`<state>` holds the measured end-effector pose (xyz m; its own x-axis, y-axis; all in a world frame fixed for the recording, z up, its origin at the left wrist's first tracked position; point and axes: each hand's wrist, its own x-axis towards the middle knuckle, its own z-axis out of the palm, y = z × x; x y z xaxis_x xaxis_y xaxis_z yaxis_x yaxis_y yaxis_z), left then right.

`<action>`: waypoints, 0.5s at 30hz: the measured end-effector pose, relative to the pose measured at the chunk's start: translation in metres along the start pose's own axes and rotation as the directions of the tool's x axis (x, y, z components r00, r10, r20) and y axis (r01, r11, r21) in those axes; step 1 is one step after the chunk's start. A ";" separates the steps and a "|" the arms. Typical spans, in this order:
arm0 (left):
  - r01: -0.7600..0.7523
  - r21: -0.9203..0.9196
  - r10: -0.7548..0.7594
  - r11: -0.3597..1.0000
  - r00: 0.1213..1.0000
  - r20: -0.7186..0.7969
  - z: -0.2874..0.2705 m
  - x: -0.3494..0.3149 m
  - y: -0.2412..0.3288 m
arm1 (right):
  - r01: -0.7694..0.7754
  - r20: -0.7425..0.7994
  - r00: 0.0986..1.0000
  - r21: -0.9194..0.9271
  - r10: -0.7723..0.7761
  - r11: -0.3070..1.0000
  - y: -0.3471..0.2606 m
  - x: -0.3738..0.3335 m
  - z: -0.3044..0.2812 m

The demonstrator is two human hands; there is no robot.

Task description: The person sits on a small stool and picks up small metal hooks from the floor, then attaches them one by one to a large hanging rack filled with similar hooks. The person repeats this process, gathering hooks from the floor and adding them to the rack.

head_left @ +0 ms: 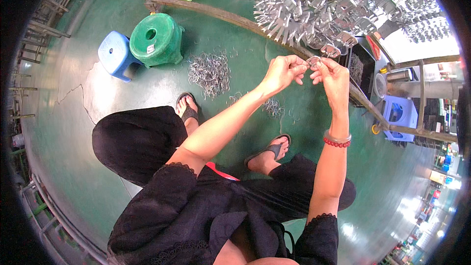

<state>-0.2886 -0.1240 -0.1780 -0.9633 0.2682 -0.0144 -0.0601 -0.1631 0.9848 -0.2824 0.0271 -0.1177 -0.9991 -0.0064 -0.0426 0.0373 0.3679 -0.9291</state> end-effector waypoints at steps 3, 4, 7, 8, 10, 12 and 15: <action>-0.038 0.077 0.034 0.996 0.998 0.050 -0.007 0.007 0.000 | 0.032 0.091 0.996 -0.086 -0.024 0.996 -0.010 0.004 -0.001; -0.057 0.094 0.051 0.994 0.996 0.067 -0.010 0.010 -0.001 | 0.004 0.108 0.994 -0.172 0.015 0.985 -0.018 0.008 0.000; -0.097 0.171 0.085 0.980 0.994 0.075 -0.015 0.019 0.000 | -0.047 0.086 0.993 -0.324 0.079 0.945 -0.024 0.029 0.002; -0.094 0.103 0.087 0.990 0.994 0.068 -0.017 0.022 -0.001 | -0.060 0.093 0.991 -0.326 0.095 0.943 -0.024 0.036 0.004; -0.092 -0.027 0.093 0.995 0.995 0.041 -0.025 0.027 -0.011 | -0.073 0.120 0.986 -0.328 0.118 0.942 -0.028 0.048 0.010; 0.025 -0.263 -0.008 0.965 0.998 0.064 -0.037 0.037 -0.029 | -0.070 0.079 0.991 -0.356 0.104 0.932 -0.024 0.063 0.015; 0.175 -0.449 -0.179 0.876 0.983 0.035 -0.059 0.054 -0.052 | -0.068 -0.033 0.998 -0.445 0.060 0.893 -0.020 0.084 0.022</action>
<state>-0.3526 -0.1570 -0.2397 -0.9273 0.3259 -0.1842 -0.3390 -0.5223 0.7825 -0.3671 -0.0008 -0.1108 -0.9952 0.0463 -0.0859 0.0918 0.7426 -0.6634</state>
